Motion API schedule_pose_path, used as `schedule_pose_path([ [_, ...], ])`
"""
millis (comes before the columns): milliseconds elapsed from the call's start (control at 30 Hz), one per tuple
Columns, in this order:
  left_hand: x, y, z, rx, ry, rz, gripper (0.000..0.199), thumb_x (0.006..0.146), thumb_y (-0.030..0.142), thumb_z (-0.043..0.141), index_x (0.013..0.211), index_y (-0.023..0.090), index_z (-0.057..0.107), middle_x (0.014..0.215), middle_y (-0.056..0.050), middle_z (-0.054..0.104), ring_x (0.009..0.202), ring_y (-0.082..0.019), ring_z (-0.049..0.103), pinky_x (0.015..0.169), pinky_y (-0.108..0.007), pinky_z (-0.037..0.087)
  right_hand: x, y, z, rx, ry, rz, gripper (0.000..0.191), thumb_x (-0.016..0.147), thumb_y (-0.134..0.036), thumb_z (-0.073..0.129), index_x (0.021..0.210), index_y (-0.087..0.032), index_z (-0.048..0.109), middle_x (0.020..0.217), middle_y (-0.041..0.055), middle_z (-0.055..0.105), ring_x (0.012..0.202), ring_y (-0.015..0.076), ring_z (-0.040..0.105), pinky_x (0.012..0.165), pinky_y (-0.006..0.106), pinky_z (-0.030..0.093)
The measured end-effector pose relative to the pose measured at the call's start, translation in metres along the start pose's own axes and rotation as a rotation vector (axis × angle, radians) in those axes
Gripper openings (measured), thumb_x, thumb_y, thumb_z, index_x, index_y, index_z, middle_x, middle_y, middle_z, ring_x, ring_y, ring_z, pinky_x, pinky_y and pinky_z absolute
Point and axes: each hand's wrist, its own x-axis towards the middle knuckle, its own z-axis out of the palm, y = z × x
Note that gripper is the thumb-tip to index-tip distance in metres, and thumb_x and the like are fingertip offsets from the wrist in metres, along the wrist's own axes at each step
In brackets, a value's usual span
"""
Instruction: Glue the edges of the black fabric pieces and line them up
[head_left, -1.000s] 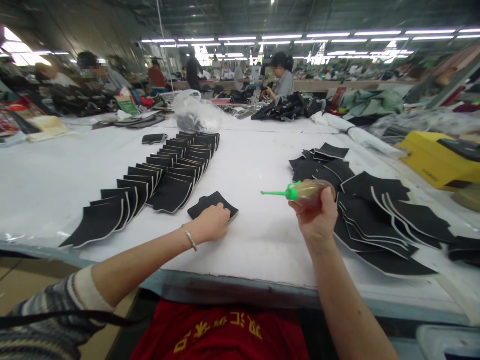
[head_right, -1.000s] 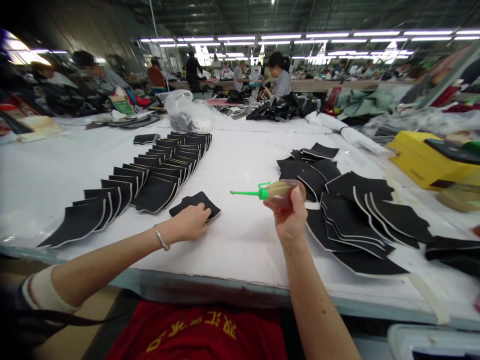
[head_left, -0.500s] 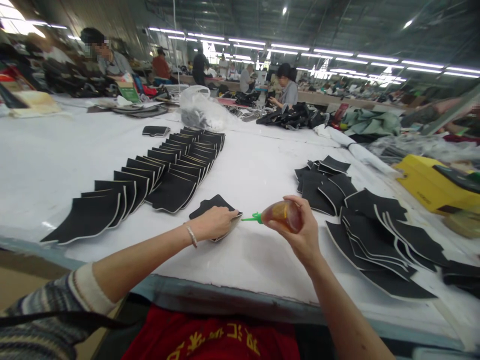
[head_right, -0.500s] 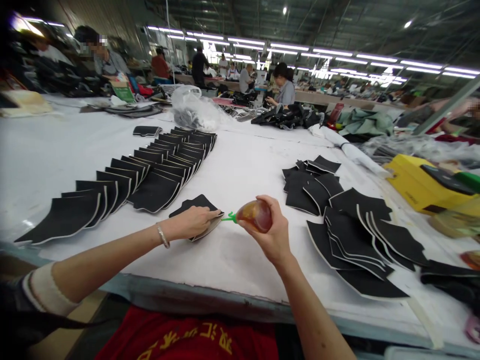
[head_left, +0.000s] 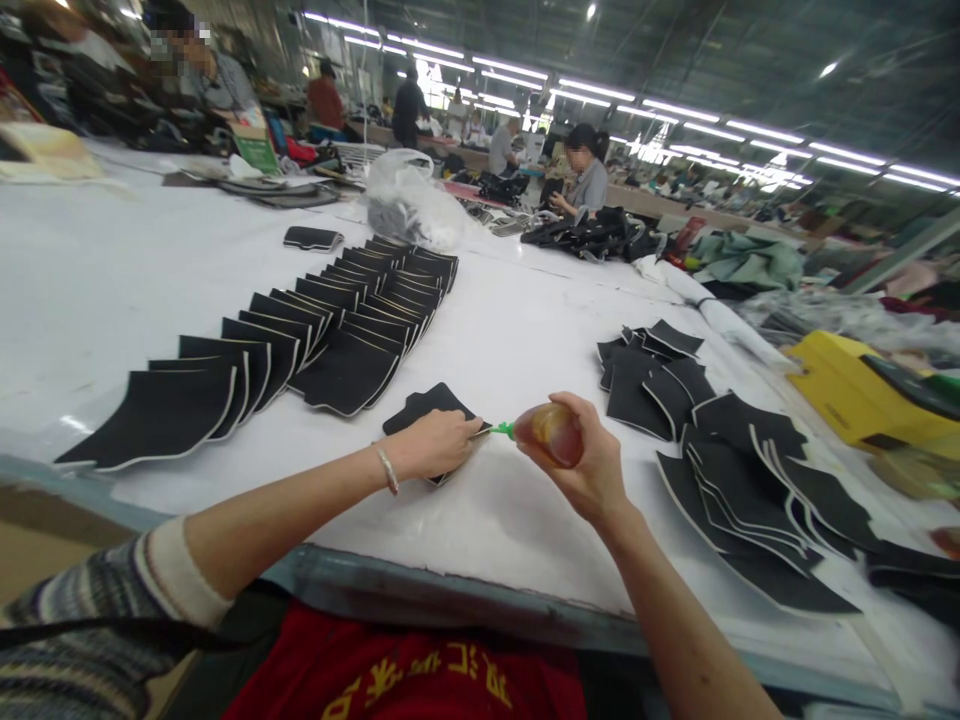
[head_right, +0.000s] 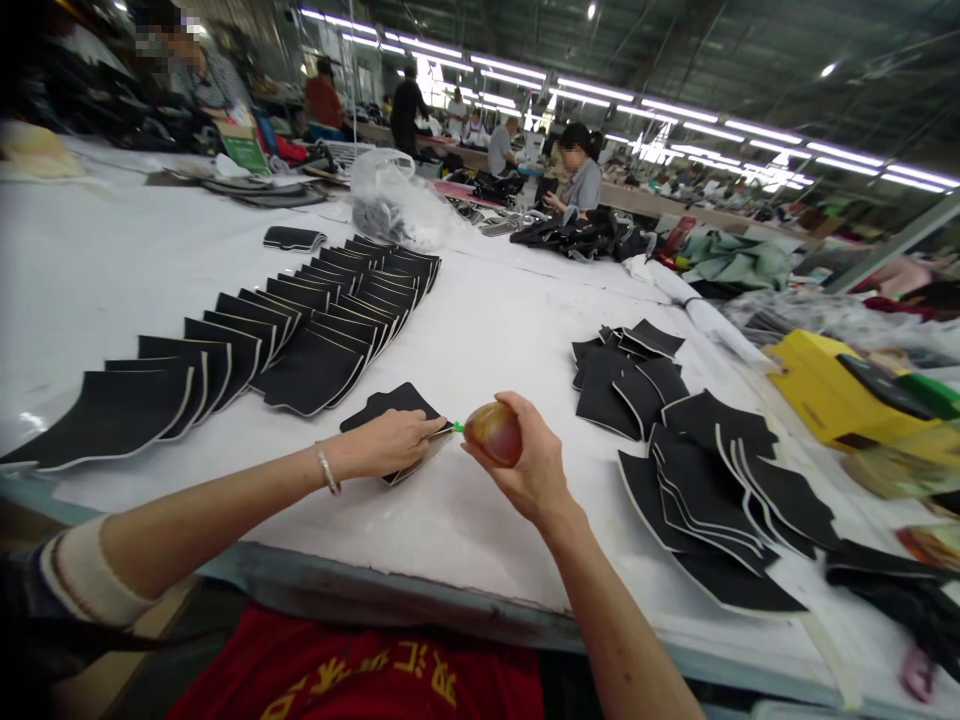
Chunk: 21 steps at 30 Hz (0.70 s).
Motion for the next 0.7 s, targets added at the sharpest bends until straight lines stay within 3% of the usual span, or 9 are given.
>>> schedule_pose_path([
  [133, 0.001, -0.004, 0.005, -0.010, 0.009, 0.029, 0.041, 0.095, 0.021, 0.036, 0.132, 0.012, 0.049, 0.096, -0.014, 0.064, 0.079, -0.026, 0.065, 0.068, -0.036, 0.045, 0.001, -0.002, -0.001, 0.013, -0.030, 0.026, 0.053, 0.076, -0.049, 0.078, 0.118, -0.027, 0.054, 0.109, 0.0051, 0.064, 0.093, 0.0245, 0.064, 0.086, 0.039, 0.053],
  [333, 0.003, -0.007, 0.004, -0.080, -0.021, 0.019, 0.041, 0.094, 0.021, 0.037, 0.132, 0.010, 0.050, 0.096, -0.014, 0.063, 0.080, -0.026, 0.064, 0.071, -0.036, 0.044, 0.003, 0.001, -0.001, 0.021, 0.035, 0.039, 0.053, 0.076, -0.049, 0.078, 0.117, -0.027, 0.055, 0.111, 0.0059, 0.063, 0.094, 0.0253, 0.063, 0.088, 0.040, 0.052],
  [533, 0.004, -0.011, 0.010, 0.011, -0.017, 0.145, 0.033, 0.096, 0.018, 0.034, 0.107, 0.012, 0.065, 0.124, -0.017, 0.058, 0.095, -0.026, 0.060, 0.072, -0.033, 0.042, -0.002, 0.003, 0.000, 0.075, -0.018, 0.088, 0.051, 0.075, -0.045, 0.079, 0.117, -0.028, 0.055, 0.111, 0.0038, 0.062, 0.093, 0.0233, 0.063, 0.085, 0.036, 0.051],
  [700, 0.003, -0.012, 0.013, -0.061, 0.011, 0.092, 0.037, 0.095, 0.018, 0.035, 0.122, 0.010, 0.059, 0.112, -0.016, 0.062, 0.091, -0.026, 0.060, 0.072, -0.034, 0.043, -0.003, 0.008, 0.000, 0.081, 0.051, 0.104, 0.051, 0.075, -0.044, 0.080, 0.117, -0.027, 0.055, 0.112, 0.0040, 0.061, 0.097, 0.0239, 0.061, 0.089, 0.039, 0.049],
])
